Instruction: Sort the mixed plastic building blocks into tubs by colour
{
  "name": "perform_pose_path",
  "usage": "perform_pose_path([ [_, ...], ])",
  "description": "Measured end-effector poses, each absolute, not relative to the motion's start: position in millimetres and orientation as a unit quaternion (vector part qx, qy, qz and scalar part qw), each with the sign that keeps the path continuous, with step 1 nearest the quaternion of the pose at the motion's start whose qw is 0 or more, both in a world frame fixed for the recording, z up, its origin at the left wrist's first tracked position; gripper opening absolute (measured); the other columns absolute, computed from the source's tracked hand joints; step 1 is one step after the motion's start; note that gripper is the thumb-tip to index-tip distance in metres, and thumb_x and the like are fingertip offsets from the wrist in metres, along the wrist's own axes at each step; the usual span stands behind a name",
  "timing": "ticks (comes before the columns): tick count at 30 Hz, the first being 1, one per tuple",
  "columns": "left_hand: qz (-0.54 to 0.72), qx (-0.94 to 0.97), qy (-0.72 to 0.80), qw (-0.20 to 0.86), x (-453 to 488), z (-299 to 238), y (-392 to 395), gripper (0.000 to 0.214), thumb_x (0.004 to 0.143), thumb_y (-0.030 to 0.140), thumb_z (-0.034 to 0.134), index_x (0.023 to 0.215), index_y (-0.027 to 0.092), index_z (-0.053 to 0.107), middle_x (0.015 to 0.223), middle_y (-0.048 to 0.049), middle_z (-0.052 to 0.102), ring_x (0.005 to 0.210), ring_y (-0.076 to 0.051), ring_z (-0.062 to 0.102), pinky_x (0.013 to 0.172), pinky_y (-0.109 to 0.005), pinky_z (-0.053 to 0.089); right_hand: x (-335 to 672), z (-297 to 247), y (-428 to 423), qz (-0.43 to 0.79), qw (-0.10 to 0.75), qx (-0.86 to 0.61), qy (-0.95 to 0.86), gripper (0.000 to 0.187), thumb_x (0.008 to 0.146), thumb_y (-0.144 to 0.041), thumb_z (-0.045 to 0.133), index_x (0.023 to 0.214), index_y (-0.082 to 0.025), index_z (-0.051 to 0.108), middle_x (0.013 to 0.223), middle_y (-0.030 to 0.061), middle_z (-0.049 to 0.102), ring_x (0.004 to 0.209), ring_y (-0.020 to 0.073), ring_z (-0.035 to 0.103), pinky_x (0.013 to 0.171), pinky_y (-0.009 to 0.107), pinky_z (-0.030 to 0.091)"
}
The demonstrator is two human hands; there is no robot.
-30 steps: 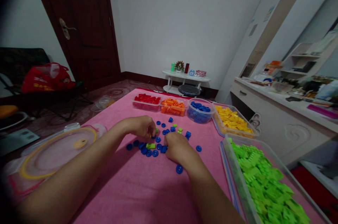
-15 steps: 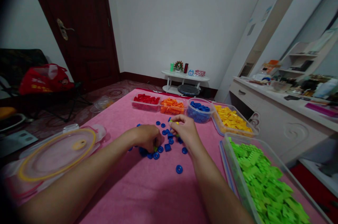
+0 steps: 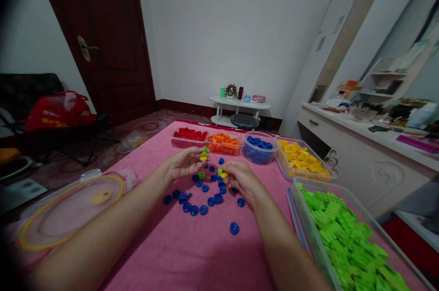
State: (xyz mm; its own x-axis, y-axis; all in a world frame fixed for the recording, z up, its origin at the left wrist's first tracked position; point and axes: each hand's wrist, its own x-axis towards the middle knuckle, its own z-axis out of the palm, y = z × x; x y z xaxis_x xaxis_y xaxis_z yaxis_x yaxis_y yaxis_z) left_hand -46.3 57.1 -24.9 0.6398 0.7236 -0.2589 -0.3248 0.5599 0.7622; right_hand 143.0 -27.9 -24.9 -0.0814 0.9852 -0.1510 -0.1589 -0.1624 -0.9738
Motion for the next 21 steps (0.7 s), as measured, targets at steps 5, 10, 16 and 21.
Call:
perform_pose_path([
  [5, 0.358, 0.235, 0.16, 0.889, -41.7, -26.7, 54.8, 0.036, 0.075, 0.021, 0.049, 0.107, 0.005, 0.051, 0.105, -0.0219, 0.059, 0.105, -0.032, 0.06, 0.082, -0.041, 0.054, 143.2, -26.3, -28.7, 0.433, 0.33, -0.532, -0.648, 0.012, 0.068, -0.027, 0.064, 0.067, -0.015, 0.066, 0.065, 0.0034, 0.065, 0.057, 0.0119, 0.058, 0.05, 0.021, 0.043],
  [10, 0.383, 0.191, 0.16, 0.89, -37.2, -17.6, 45.5, 0.044, 0.081, 0.034, 0.047, 0.114, 0.006, 0.047, 0.11, -0.0227, 0.056, 0.105, -0.033, 0.06, 0.076, -0.043, 0.055, 131.1, -26.0, -23.7, 0.318, 0.443, -0.567, -0.617, 0.014, 0.072, -0.024, 0.055, 0.073, -0.015, 0.066, 0.062, 0.0027, 0.064, 0.054, 0.0127, 0.056, 0.048, 0.023, 0.042],
  [16, 0.376, 0.217, 0.21, 0.876, -26.9, -10.2, 32.4, 0.046, 0.085, 0.042, 0.046, 0.109, 0.004, 0.052, 0.089, -0.0168, 0.061, 0.084, -0.025, 0.065, 0.07, -0.036, 0.055, 119.3, -27.1, -26.9, 0.315, 0.545, -0.551, -0.547, 0.023, 0.072, -0.027, 0.059, 0.092, -0.016, 0.062, 0.067, 0.0009, 0.062, 0.051, 0.0117, 0.054, 0.045, 0.023, 0.041],
  [21, 0.305, 0.258, 0.174, 0.9, -15.8, -9.0, 19.1, 0.049, 0.088, 0.048, 0.039, 0.093, 0.004, 0.059, 0.079, -0.0149, 0.063, 0.073, -0.02, 0.064, 0.061, -0.026, 0.052, 117.9, -33.8, -24.8, 0.136, 0.522, -0.529, -0.655, 0.027, 0.067, -0.016, 0.062, 0.093, -0.02, 0.067, 0.093, 0.0053, 0.064, 0.081, 0.0174, 0.059, 0.07, 0.03, 0.048],
])
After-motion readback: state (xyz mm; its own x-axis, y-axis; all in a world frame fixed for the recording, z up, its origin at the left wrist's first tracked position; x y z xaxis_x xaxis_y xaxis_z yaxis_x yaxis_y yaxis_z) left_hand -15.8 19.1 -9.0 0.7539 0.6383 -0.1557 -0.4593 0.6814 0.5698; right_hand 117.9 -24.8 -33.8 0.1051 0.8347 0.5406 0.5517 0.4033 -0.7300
